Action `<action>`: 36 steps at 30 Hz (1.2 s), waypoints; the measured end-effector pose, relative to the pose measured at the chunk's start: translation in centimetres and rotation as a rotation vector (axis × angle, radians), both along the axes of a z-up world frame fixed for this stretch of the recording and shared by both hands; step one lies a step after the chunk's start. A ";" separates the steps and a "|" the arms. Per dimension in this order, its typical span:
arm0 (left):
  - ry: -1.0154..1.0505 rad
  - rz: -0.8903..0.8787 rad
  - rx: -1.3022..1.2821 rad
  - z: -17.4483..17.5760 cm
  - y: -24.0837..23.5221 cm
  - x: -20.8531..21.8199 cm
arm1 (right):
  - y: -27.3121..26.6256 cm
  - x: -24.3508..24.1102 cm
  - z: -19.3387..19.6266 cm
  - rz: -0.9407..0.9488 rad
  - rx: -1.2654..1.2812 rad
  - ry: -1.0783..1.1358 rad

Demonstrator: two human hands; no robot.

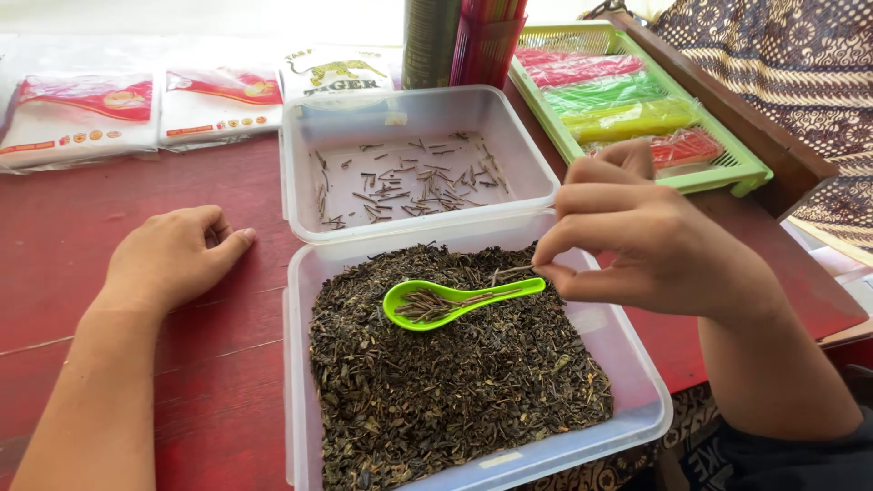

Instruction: The person sits on the floor and sorts through a large container of dried herbs, picking out small twigs and debris by hand and placing them into a separate container. They also use a green plastic spoon to scoop and move the herbs within the main container.

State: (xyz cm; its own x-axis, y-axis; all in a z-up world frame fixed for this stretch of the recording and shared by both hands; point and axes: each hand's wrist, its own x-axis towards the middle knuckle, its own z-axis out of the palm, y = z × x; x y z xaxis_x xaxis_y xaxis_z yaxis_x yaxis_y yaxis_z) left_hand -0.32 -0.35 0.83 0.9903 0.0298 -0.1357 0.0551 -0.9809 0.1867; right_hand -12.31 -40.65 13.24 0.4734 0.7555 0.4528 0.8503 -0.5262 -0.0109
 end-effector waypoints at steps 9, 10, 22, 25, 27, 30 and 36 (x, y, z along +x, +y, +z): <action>-0.024 -0.034 -0.033 -0.3 0.3 0.1 | 3.5 0.9 -0.2 0.123 -0.101 0.054; -0.027 -0.028 -0.032 -0.4 0.3 0.2 | 3.7 1.2 -0.3 0.130 -0.101 0.050; -0.005 -0.027 -0.069 -0.2 0.3 0.1 | 4.5 1.9 -1.2 0.157 -0.048 0.066; -0.007 -0.030 -0.063 -0.1 0.3 0.0 | 4.4 1.8 -1.2 0.136 -0.046 0.074; 0.009 -0.020 -0.064 0.1 0.2 -0.1 | 4.3 1.7 -1.3 0.136 -0.045 0.083; 0.010 -0.018 -0.064 0.2 0.2 -0.1 | 4.0 1.6 -1.7 0.118 -0.052 0.083; 0.000 -0.024 -0.056 -0.1 0.2 0.0 | 3.7 1.5 -2.1 0.120 -0.047 0.091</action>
State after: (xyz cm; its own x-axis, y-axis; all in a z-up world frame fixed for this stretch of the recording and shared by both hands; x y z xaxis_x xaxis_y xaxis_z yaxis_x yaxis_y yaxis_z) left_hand -0.28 -0.11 0.75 0.9907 -0.0016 -0.1363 0.0317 -0.9699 0.2416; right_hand -10.83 -36.91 11.16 0.4162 0.8283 0.3752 0.9036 -0.4229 -0.0685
